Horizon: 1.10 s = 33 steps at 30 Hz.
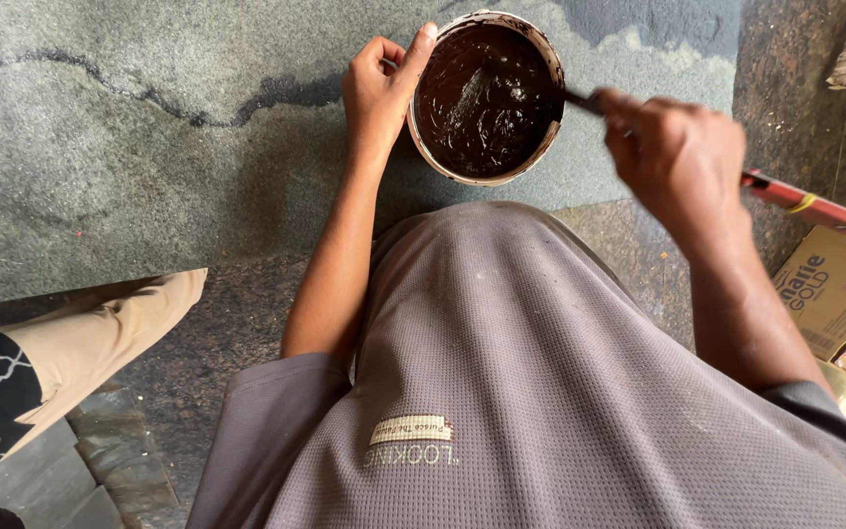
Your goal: The person stirs a dark, thick substance in a white bucket using a red-handled tool. They hold the bucket with one hand and mix the contents with the other, occasionally scraping the sides to ensure thorough blending.
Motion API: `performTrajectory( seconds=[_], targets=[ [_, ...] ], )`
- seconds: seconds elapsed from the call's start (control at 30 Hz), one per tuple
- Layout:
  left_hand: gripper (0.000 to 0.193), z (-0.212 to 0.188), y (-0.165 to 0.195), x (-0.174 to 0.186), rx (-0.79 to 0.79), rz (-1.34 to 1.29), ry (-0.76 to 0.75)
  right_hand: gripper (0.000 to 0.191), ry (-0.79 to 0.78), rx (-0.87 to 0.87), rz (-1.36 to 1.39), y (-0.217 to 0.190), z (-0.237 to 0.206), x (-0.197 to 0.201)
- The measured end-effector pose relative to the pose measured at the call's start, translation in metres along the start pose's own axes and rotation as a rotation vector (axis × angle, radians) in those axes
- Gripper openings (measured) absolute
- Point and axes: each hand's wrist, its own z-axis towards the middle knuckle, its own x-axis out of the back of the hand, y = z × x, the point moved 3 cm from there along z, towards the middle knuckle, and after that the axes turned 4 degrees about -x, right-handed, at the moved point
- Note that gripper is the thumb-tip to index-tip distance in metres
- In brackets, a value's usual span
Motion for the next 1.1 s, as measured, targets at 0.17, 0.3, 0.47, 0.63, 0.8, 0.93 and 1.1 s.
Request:
performTrajectory(
  seconds=[0.17, 0.3, 0.47, 0.63, 0.8, 0.93, 1.1],
  targets=[
    [0.054, 0.0, 0.0, 0.0, 0.013, 0.009, -0.007, 0.026, 0.013, 0.021, -0.021, 0.002, 0.001, 0.001],
    [0.054, 0.0, 0.0, 0.0, 0.009, 0.023, -0.002, 0.027, -0.087, 0.103, -0.021, -0.025, -0.015, -0.011],
    [0.053, 0.001, -0.002, -0.001, 0.017, 0.02, -0.012, 0.028, -0.086, 0.178, 0.079, -0.032, -0.023, -0.015],
    [0.054, 0.002, 0.0, -0.002, 0.035, 0.028, -0.015, 0.029, -0.038, 0.018, -0.043, 0.003, -0.001, -0.013],
    [0.053, 0.001, 0.004, -0.002, 0.071, 0.026, -0.008, 0.032, -0.042, 0.067, -0.259, -0.011, -0.002, -0.022],
    [0.055, 0.003, 0.006, -0.002, 0.084, 0.047, 0.006, 0.031, -0.03, 0.2, -0.159, -0.028, -0.004, -0.016],
    [0.056, 0.005, 0.008, 0.0, 0.077, 0.053, 0.004, 0.024, -0.027, 0.082, 0.077, -0.016, 0.015, -0.002]
  ],
)
